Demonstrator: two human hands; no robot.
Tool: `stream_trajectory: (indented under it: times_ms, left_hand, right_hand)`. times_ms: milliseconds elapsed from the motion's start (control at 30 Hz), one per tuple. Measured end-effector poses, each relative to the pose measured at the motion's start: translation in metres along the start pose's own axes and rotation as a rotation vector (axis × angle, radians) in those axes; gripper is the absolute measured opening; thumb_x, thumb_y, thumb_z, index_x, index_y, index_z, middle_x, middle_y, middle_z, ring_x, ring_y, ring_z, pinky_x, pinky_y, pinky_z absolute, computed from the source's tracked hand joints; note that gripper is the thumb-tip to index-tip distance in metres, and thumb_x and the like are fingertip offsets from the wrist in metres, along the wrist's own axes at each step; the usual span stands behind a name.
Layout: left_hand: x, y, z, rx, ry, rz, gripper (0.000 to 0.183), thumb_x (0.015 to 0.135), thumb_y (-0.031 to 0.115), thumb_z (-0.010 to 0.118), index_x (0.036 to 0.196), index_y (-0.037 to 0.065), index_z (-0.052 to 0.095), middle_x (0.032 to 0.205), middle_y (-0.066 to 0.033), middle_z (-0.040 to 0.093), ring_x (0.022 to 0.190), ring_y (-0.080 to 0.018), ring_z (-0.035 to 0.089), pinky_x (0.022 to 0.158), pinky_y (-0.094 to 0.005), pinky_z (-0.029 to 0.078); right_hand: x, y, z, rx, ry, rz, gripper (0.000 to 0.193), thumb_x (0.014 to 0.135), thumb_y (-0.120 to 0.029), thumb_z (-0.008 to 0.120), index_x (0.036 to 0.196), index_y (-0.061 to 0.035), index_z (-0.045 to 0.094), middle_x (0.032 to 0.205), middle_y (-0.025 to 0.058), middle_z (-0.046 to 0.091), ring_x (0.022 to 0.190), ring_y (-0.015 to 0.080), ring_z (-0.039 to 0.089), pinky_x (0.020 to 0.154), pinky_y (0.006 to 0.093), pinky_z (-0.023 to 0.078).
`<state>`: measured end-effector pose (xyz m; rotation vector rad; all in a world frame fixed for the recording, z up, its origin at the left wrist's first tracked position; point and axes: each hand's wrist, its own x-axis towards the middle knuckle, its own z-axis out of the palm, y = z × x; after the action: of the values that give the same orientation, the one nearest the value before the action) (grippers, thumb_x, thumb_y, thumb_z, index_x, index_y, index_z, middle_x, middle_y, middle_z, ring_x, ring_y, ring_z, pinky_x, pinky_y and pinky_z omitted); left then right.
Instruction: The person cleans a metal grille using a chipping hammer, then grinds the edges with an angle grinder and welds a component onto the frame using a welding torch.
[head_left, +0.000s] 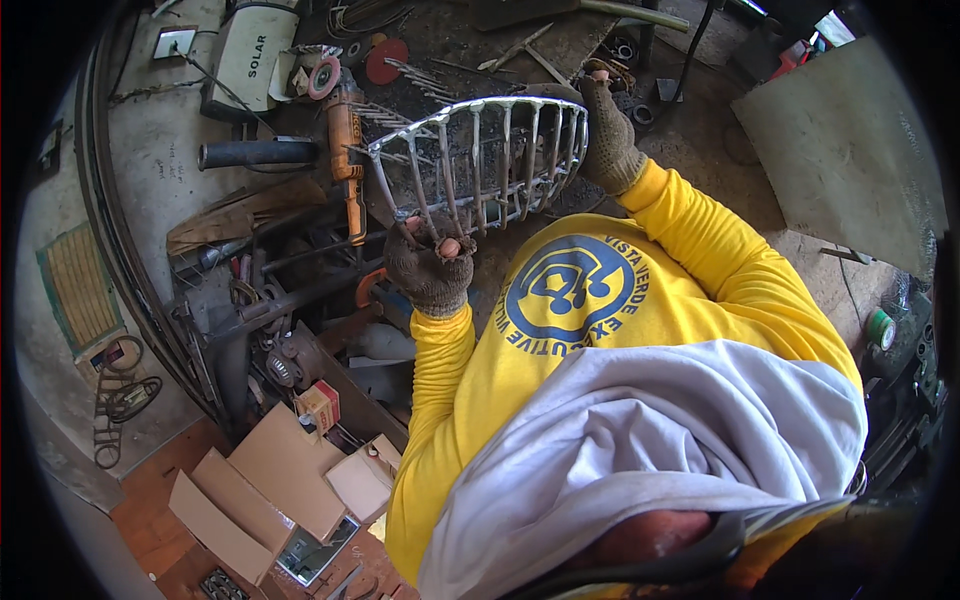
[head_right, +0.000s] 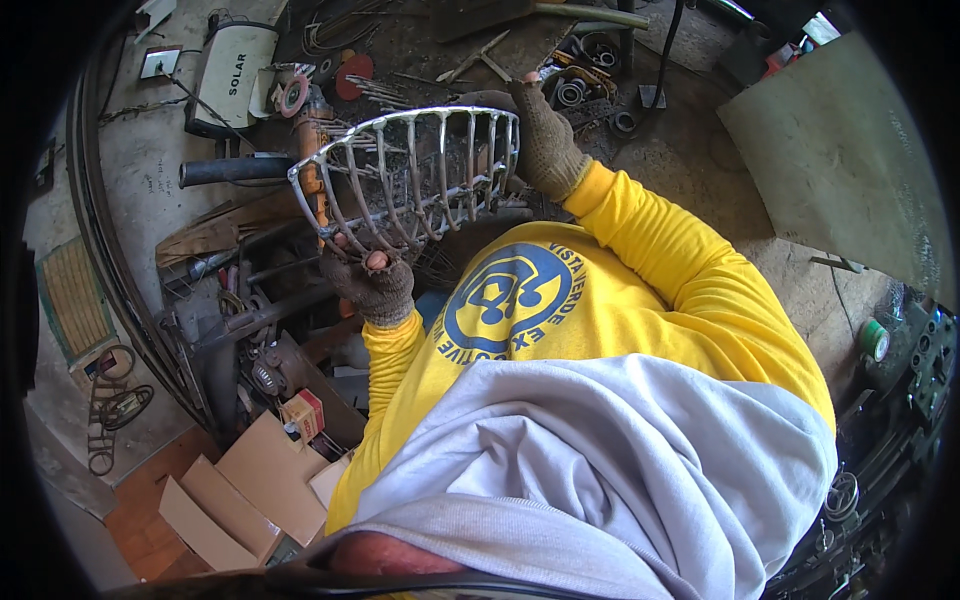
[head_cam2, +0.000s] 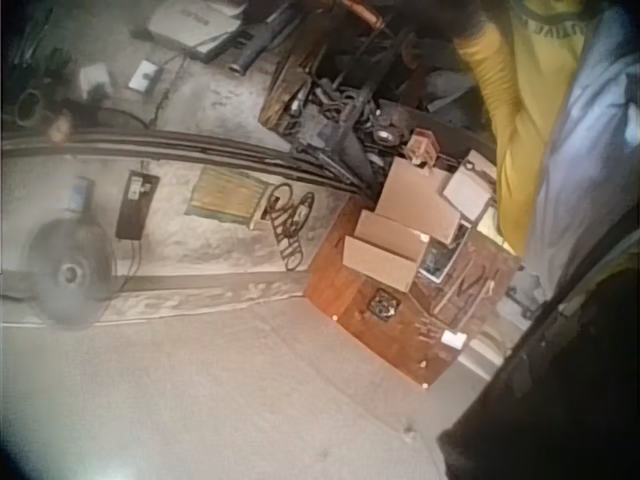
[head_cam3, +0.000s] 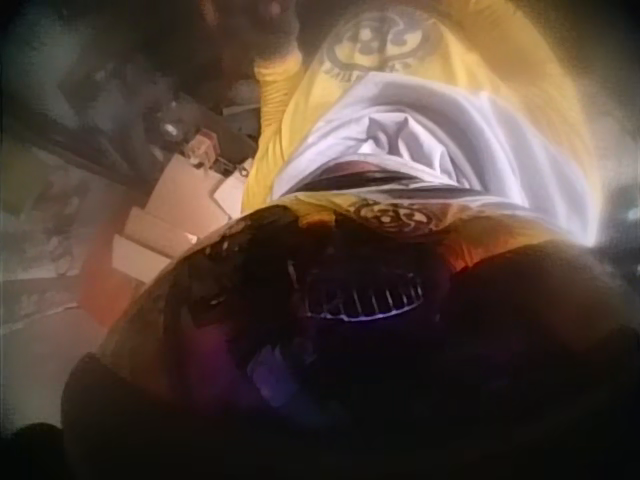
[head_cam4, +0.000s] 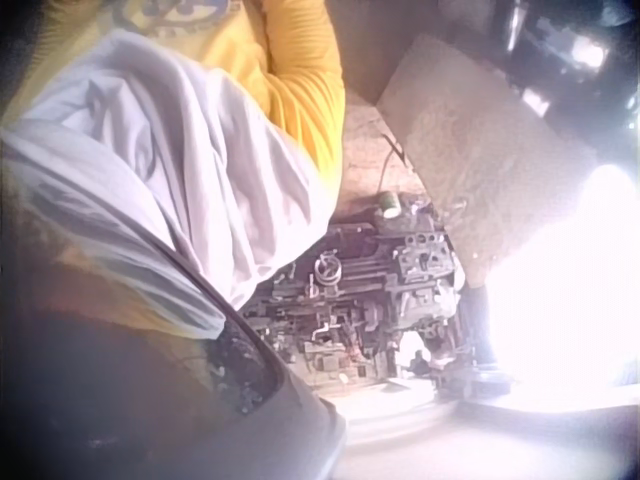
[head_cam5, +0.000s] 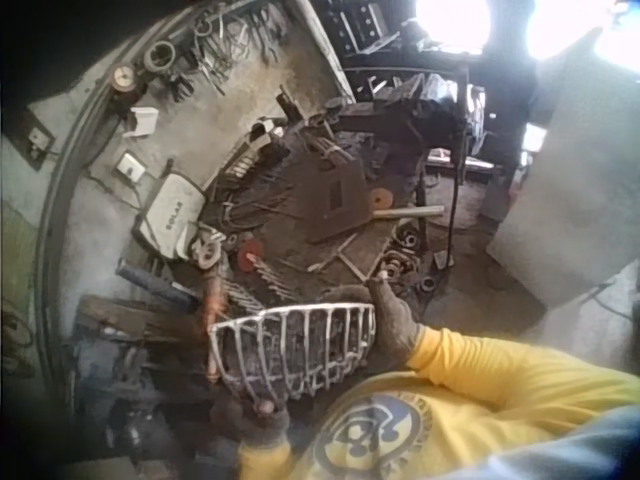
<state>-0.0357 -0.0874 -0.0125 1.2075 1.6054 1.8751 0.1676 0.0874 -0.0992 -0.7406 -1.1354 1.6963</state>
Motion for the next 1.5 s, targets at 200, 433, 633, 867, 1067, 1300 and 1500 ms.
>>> stream_trajectory:
  times_ms: [200, 433, 633, 867, 1067, 1300, 1500]
  left_hand:
    - [-0.007, -0.002, 0.000, 0.215, -0.060, 0.119, 0.042, 0.086, 0.033, 0.066, 0.106, -0.002, 0.056, 0.093, -0.0124, 0.065, 0.080, -0.0224, 0.064, 0.067, -0.0332, 0.050]
    - [-0.009, -0.010, -0.005, 0.429, -0.111, 0.246, 0.045, 0.089, 0.036, 0.062, 0.111, -0.002, 0.056, 0.096, -0.0132, 0.064, 0.086, -0.0258, 0.063, 0.074, -0.0358, 0.051]
    - [-0.005, 0.008, 0.002, 0.512, -0.162, 0.326, 0.044, 0.086, 0.031, 0.065, 0.111, -0.003, 0.054, 0.093, -0.0128, 0.063, 0.084, -0.0251, 0.062, 0.071, -0.0338, 0.051]
    - [-0.012, -0.028, -0.016, 0.515, 0.058, 0.146, 0.051, 0.098, 0.038, 0.044, 0.125, -0.005, 0.045, 0.118, -0.0201, 0.053, 0.104, -0.0286, 0.056, 0.089, -0.0363, 0.045]
    - [-0.002, -0.012, 0.000, 0.651, 0.051, 0.274, 0.055, 0.102, 0.037, 0.037, 0.135, -0.008, 0.039, 0.135, -0.0265, 0.045, 0.121, -0.0351, 0.050, 0.101, -0.0439, 0.040]
    - [0.005, -0.043, -0.020, 0.672, 0.116, 0.282, 0.064, 0.102, 0.049, 0.031, 0.132, -0.006, 0.043, 0.129, -0.0249, 0.050, 0.111, -0.0382, 0.054, 0.095, -0.0470, 0.042]
    - [0.017, -0.041, -0.025, 1.178, 0.040, 0.970, 0.060, 0.102, 0.037, 0.044, 0.150, 0.010, 0.021, 0.135, -0.0242, 0.045, 0.115, -0.0420, 0.052, 0.097, -0.0515, 0.042]
  right_hand:
    - [-0.012, -0.037, 0.007, 0.224, -0.120, 0.090, 0.090, 0.089, -0.076, 0.033, 0.130, 0.0008, 0.053, 0.122, 0.0174, 0.062, 0.107, 0.0279, 0.062, 0.094, 0.0398, 0.050]
    - [-0.010, -0.020, -0.003, 0.238, -0.004, 0.140, 0.088, 0.091, -0.075, 0.029, 0.132, -0.0007, 0.052, 0.125, 0.0159, 0.060, 0.110, 0.0254, 0.062, 0.094, 0.0369, 0.050]
    - [-0.022, -0.051, 0.011, 0.348, -0.036, 0.167, 0.086, 0.092, -0.073, 0.027, 0.131, -0.0022, 0.055, 0.124, 0.0135, 0.062, 0.107, 0.0236, 0.063, 0.093, 0.0341, 0.050]
    - [-0.024, -0.050, 0.012, 0.212, -0.052, 0.091, 0.087, 0.090, -0.075, 0.029, 0.129, -0.0021, 0.056, 0.122, 0.0137, 0.063, 0.108, 0.0240, 0.062, 0.094, 0.0337, 0.048]
    - [-0.031, -0.064, 0.023, 0.385, -0.095, 0.167, 0.079, 0.097, -0.066, 0.025, 0.127, -0.0004, 0.057, 0.117, 0.0134, 0.063, 0.102, 0.0206, 0.062, 0.095, 0.0299, 0.046]
    - [-0.009, 0.026, -0.013, -0.022, -0.044, -0.008, 0.047, 0.107, -0.033, 0.029, 0.136, -0.0001, 0.045, 0.125, 0.0159, 0.057, 0.105, 0.0217, 0.059, 0.098, 0.0314, 0.045]
    - [-0.024, -0.002, -0.002, -0.745, 0.157, -0.594, 0.063, 0.104, -0.050, 0.023, 0.138, -0.0028, 0.045, 0.125, 0.0131, 0.060, 0.109, 0.0218, 0.060, 0.098, 0.0304, 0.043]
